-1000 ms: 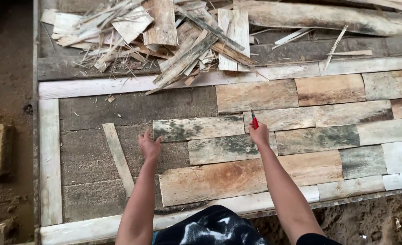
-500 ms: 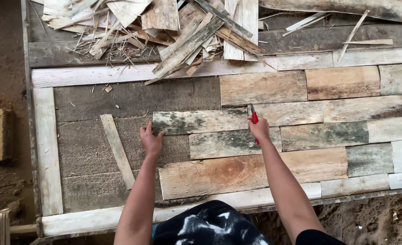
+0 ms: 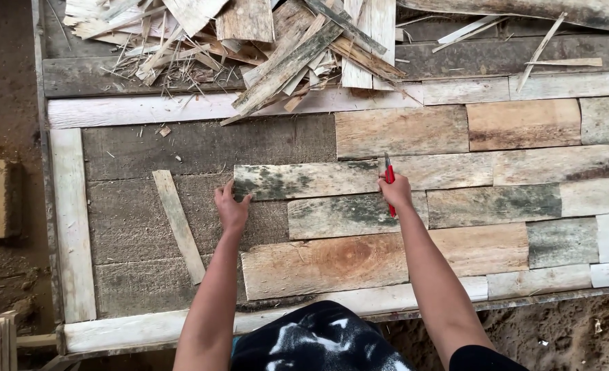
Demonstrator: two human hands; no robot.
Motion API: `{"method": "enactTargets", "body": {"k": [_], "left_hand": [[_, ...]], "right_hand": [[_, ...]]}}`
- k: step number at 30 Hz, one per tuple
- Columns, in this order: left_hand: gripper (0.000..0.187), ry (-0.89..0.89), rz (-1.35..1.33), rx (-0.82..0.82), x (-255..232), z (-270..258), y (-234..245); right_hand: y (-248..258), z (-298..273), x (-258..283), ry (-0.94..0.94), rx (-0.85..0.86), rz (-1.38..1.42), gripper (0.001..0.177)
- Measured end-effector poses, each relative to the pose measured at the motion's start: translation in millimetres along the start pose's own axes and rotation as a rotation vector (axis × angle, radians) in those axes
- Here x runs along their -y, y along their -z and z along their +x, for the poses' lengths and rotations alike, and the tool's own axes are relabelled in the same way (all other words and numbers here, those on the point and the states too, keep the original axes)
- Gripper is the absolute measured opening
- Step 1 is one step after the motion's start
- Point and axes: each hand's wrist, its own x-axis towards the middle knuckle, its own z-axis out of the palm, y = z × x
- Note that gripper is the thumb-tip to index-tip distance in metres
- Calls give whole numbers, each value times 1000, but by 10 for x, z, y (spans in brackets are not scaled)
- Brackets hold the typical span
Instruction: The person uses a red utility knife to scrape and smooth the edges of wooden planks on a workbench. They then place the planks into a rectangular frame, arranging them in a staggered pattern to form a decorative panel.
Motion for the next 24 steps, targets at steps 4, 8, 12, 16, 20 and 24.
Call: {"method": "enactTargets", "body": {"k": [4,8,12,16,20,24], "left_hand": [[68,28,-51,20,-269,-149,217],[66,16,-36,28,-81,-60,111],[68,-5,-70,2,82,-7,9],[69,-2,-92,-41,191,31,-65],[55,-14,-115,-18,89,-4,33],[53,11,-107,13,95,-2,82]], "right_hand": [[-21,61,-91,25,-2,-13,30],[-54,112,-140,21,5,-24,31],[-79,140,-173,24,5,-29,29],[-49,106,-130,31,22,-18,30],[-56,133,-152,28,29,-35,30],[-67,102,-163,39,29,-29,30]]}}
